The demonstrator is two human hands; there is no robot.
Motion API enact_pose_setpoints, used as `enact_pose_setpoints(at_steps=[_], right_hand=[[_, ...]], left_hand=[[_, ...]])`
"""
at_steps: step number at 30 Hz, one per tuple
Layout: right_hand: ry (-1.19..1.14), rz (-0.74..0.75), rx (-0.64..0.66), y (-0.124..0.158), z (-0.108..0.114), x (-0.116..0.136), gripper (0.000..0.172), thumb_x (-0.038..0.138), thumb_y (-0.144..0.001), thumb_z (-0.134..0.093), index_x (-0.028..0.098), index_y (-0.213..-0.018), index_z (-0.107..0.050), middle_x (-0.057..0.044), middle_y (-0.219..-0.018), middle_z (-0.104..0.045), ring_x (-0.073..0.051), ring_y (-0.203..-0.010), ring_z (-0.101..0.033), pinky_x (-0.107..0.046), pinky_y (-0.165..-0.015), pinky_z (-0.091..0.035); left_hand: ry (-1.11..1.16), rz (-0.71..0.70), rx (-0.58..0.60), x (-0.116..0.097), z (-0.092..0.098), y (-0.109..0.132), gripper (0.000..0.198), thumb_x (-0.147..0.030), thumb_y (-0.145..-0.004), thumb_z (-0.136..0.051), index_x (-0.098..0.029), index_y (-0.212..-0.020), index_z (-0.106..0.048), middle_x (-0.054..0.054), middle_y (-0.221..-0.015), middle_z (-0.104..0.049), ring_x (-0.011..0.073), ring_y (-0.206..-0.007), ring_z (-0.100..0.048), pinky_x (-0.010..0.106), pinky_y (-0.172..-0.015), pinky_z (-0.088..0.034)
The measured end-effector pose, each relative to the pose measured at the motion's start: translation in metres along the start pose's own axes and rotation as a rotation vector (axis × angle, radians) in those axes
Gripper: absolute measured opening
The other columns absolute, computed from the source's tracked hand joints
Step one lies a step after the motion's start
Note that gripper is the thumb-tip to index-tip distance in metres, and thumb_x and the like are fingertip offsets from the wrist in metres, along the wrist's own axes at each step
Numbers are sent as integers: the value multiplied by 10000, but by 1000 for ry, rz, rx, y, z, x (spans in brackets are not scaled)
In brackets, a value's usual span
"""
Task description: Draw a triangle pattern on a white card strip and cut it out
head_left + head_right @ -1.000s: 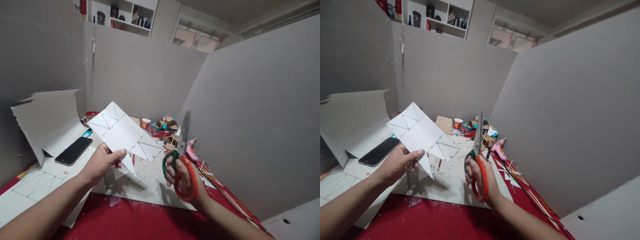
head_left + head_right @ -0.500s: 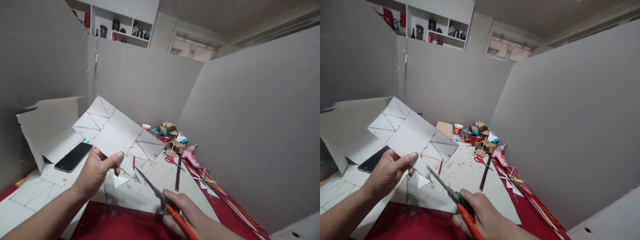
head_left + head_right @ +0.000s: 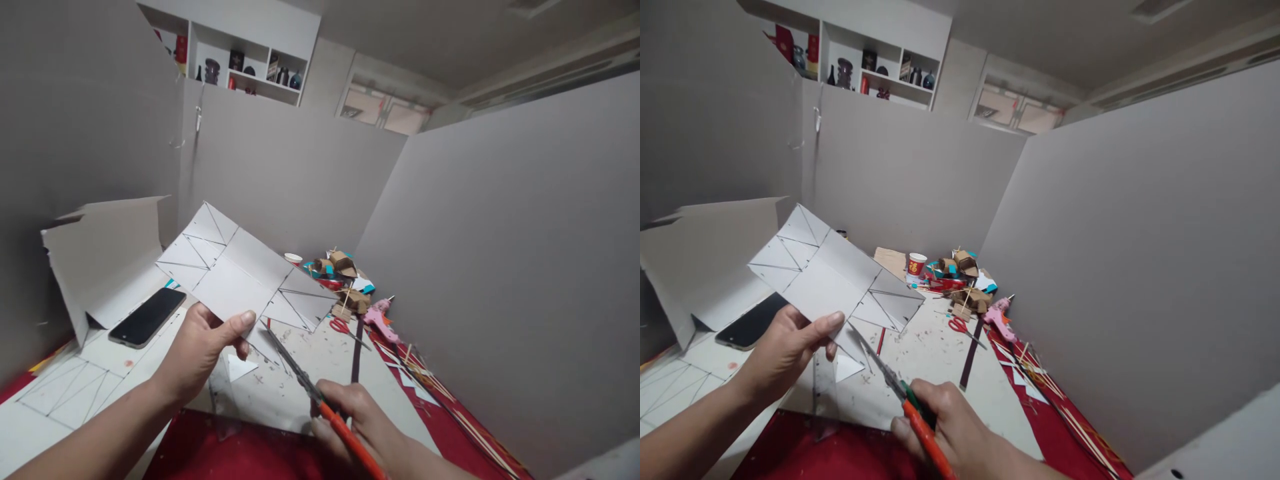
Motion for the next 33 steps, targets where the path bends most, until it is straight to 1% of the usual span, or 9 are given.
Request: enact_pose_setpoints(at_steps=[5,10,13,16,21,29,33], right_hand=[[-12,4,-31,0,-2,-1,359,471,-914,-535,224,-696,-391,58,-603,-344,-106,-543,-289,-223,-474,-294],[48,7,-85,3,2,1,390,522,-907,-559,207,-685,-498,37,-597,-406,-120,-552,-338,-216,-481,-354],[80,19,-119,4,4,2,386,528,-894,-577,206,-687,-524,31,-596,-419,-127,-554,-356,-215,-474,-362],[85,28,-117,5,3,0,365,488,-899,-584,210,-682,-488,45,-584,-391,-119,-545,-338,-213,-464,-334],[32,57,-46,2,-2,-7,347,419,-945,-501,228,-697,-352,70,-596,-313,-101,-528,-260,-229,-472,-272],[15,32,-49,1,-2,-7,360,446,-953,-489,227,-695,-365,62,-605,-324,-105,-537,-285,-232,-479,-277],[19,46,-54,1,-6,-13,332,402,-944,-508,233,-704,-354,66,-609,-309,-107,-538,-274,-241,-486,-272]], left_hand=[[10,9,6,-2,-2,0,257,-390,-797,-786,-185,-664,-705,1,-589,-638,124,-543,-578,241,-554,-497],[35,5,8,-5,-3,0,265,-391,-782,-794,-187,-646,-693,-12,-574,-616,114,-525,-561,232,-536,-484],[40,8,16,-5,-3,1,264,-380,-786,-792,-180,-649,-687,-8,-568,-617,113,-519,-554,228,-522,-470],[59,12,16,-5,-3,1,259,-375,-780,-796,-174,-660,-686,-5,-571,-619,115,-512,-552,230,-510,-466],[122,19,14,-4,-4,0,251,-368,-756,-822,-176,-660,-690,-26,-578,-600,94,-505,-546,206,-491,-463],[229,53,28,-3,-8,-2,241,-324,-699,-878,-162,-658,-705,-39,-602,-597,74,-492,-544,185,-465,-467],[288,87,30,-2,-10,-2,258,-323,-681,-892,-153,-655,-699,-43,-598,-593,67,-490,-546,175,-459,-460]])
Point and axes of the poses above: each hand's wrist, its own y-axis away from the middle knuckle, its own z-axis out of the back of the hand, x = y × z, the point moved 3 cm from there along -y, towards the middle knuckle
